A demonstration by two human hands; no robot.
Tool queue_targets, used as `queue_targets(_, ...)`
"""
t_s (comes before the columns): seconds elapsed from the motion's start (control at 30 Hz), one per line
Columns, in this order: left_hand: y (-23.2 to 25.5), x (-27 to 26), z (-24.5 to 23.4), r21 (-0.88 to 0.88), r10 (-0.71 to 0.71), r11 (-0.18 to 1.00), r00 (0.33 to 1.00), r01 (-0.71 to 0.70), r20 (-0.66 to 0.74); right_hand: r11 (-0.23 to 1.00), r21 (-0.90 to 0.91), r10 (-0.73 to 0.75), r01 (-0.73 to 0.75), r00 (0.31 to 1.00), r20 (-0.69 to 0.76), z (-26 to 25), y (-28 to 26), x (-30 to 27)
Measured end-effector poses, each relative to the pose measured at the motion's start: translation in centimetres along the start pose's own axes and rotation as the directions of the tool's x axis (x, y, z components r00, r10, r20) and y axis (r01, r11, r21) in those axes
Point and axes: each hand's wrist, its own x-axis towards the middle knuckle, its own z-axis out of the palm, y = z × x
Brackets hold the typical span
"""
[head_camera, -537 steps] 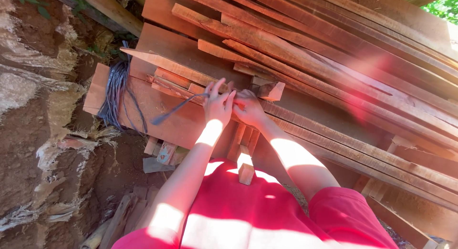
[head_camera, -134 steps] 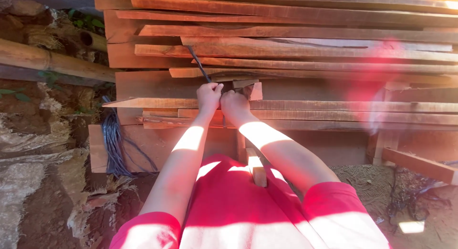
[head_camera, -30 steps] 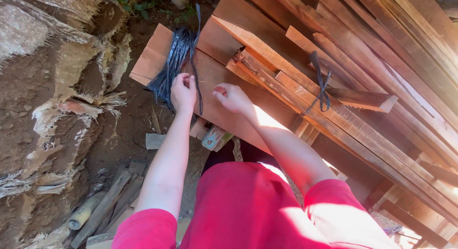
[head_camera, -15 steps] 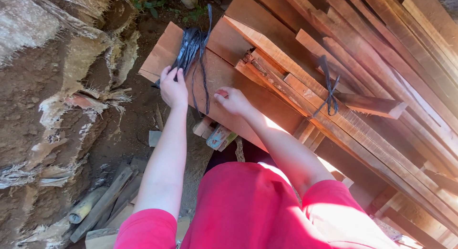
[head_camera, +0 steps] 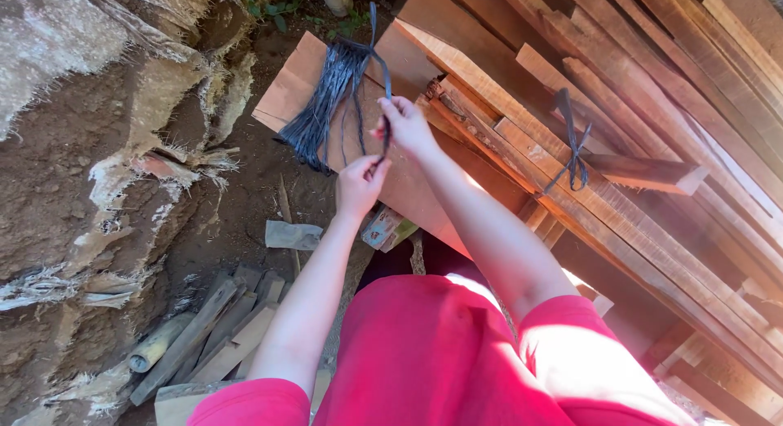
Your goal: The person secures a stack of wooden planks using a black strap. They wrap the strap around the wood, pull it tight, and tie a knot to hold the planks together.
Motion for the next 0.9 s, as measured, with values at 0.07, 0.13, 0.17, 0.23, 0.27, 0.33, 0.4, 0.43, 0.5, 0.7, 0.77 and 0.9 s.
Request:
queue_targets(0.07, 0.3, -0.8, -0.3, -0.062, 0.026, 0.998, 1.0, -0.026, -0.001, 1.0, 0.025, 0.013, -0.013, 1.0, 0.018, 0.1, -3.4, -2.3)
queue_targets(0.13, 0.2, -0.5, -0.7, -0.123, 0.056, 0.991, 0.998, -0.057, -0.006, 0.999, 0.05, 0.02, -0.022, 0.999, 0.037, -0.4, -6.5, -3.9)
queue_targets(0.17, 0.0, 0.1, -1.1, -0.173, 0.039, 0.984, 0.998, -0.048, -0.053, 1.0, -0.023, -0.018, 0.019, 0.998, 0.068, -1.0, -7.8, -4.5)
queue_targets(0.23, 0.6, 1.3, -2.3, -0.218, 0.027, 0.975, 0.995, -0.047, -0.094, 0.994, -0.085, -0.057, 0.066, 0.994, 0.098, -2.3, -9.5, -5.4)
queue_targets(0.27, 1.5, 2.1, -3.1, -0.163, 0.059, 0.984, 0.993, -0.076, -0.105, 0.992, -0.111, -0.051, 0.061, 0.995, 0.086, -3.3, -10.2, -5.8)
queue_targets(0.33, 3.4, 3.3, -4.1, -0.109, 0.103, 0.987, 0.989, -0.114, -0.107, 0.99, -0.13, -0.053, 0.061, 0.996, 0.066, -5.2, -13.0, -8.0)
queue_targets(0.4, 5.7, 3.9, -4.2, -0.161, 0.021, 0.987, 0.999, -0.027, -0.043, 0.967, -0.249, -0.001, 0.049, 0.982, 0.189, -7.5, -17.2, -12.2)
queue_targets(0.43, 6.4, 3.9, -3.4, -0.164, 0.03, 0.986, 0.999, -0.034, -0.03, 0.969, -0.242, -0.007, 0.05, 0.984, 0.176, -9.5, -16.8, -12.1)
queue_targets(0.5, 7.9, 3.8, -1.8, -0.158, 0.08, 0.984, 0.997, -0.081, -0.013, 0.998, 0.043, -0.055, 0.043, 0.94, 0.338, -13.6, -15.8, -12.0)
queue_targets(0.7, 14.1, 1.1, 5.9, -0.313, 0.23, 0.931, 0.969, -0.191, 0.093, 0.968, -0.228, -0.078, 0.107, 0.988, 0.13, -20.9, -16.4, -19.1)
queue_targets(0.77, 16.5, 0.4, 8.4, -0.286, 0.321, 0.914, 0.943, -0.287, 0.082, 0.947, -0.301, -0.092, 0.11, 0.993, 0.073, -23.4, -16.7, -22.0)
queue_targets(0.9, 20.2, -2.0, 12.8, -0.314, 0.454, 0.859, 0.886, -0.405, 0.099, 0.946, -0.304, -0.117, 0.113, 0.993, 0.005, -30.6, -14.0, -26.0)
